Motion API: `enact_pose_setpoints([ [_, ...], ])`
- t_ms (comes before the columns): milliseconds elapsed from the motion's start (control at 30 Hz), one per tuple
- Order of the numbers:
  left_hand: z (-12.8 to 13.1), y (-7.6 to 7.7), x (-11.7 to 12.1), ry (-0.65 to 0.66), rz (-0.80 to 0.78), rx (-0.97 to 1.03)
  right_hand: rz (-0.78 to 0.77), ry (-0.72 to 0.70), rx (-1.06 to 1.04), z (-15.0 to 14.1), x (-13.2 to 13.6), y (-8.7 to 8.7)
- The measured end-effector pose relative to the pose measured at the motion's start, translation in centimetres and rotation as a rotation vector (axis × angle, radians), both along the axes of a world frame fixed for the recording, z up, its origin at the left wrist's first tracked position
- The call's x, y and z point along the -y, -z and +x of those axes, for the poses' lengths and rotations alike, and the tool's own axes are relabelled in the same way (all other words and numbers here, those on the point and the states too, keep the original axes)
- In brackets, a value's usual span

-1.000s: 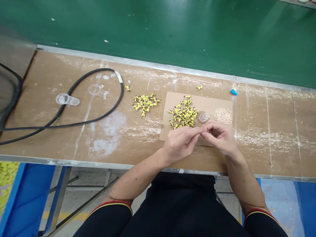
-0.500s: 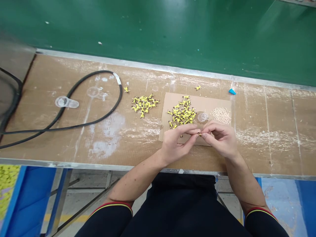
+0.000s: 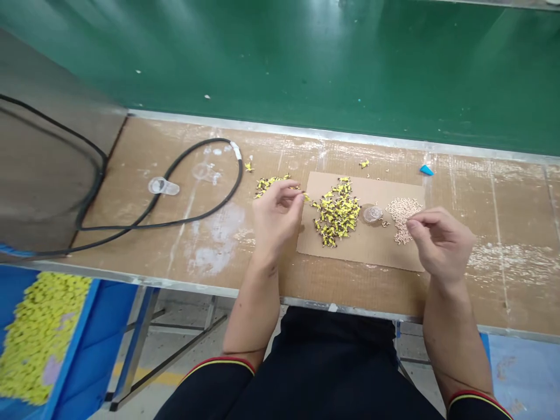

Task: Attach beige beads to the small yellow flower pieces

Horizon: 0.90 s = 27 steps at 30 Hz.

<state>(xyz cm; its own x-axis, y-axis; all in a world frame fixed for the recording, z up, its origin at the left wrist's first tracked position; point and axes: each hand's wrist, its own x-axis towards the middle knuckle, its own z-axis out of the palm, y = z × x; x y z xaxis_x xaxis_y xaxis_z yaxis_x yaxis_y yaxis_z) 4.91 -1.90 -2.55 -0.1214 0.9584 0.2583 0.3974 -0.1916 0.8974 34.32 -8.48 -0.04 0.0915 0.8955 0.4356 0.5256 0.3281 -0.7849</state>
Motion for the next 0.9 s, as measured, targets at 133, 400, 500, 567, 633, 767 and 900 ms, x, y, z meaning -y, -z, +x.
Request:
enact_pose_setpoints([
  [133,-3.7,1.4,-2.5,-0.146,-0.065,-0.182,0.021,0.140,0.100,1.7,-0.4,0.2],
  [400,-3.0,0.2,-1.7,-0.123,0.088,-0.294,-0.237,0.015,0.419,4.0,-0.8,1.0],
  [500,-2.0,-0.9,-0.9,0.347,0.066,-0.399,-0.344,-0.149,0.500,4.3,-1.0,1.4],
  [567,-1.7,-1.2,-0.7,0.567,0.006,-0.464,-0.410,-0.242,0.539,4.2,-1.0,1.4],
  [633,-1.6,-1.2,-0.7,0.666,-0.060,-0.512,-0.455,-0.298,0.572,4.1,-1.0,1.2],
  [767,-1.5,-0.5,-0.9,0.690,-0.110,-0.580,-0.444,-0.211,0.631,3.4,-1.1,1.4],
  [900,-1.3,-0.1,-0.9,0.700,-0.130,-0.585,-0.403,-0.101,0.688,2.3,-1.4,2.4],
])
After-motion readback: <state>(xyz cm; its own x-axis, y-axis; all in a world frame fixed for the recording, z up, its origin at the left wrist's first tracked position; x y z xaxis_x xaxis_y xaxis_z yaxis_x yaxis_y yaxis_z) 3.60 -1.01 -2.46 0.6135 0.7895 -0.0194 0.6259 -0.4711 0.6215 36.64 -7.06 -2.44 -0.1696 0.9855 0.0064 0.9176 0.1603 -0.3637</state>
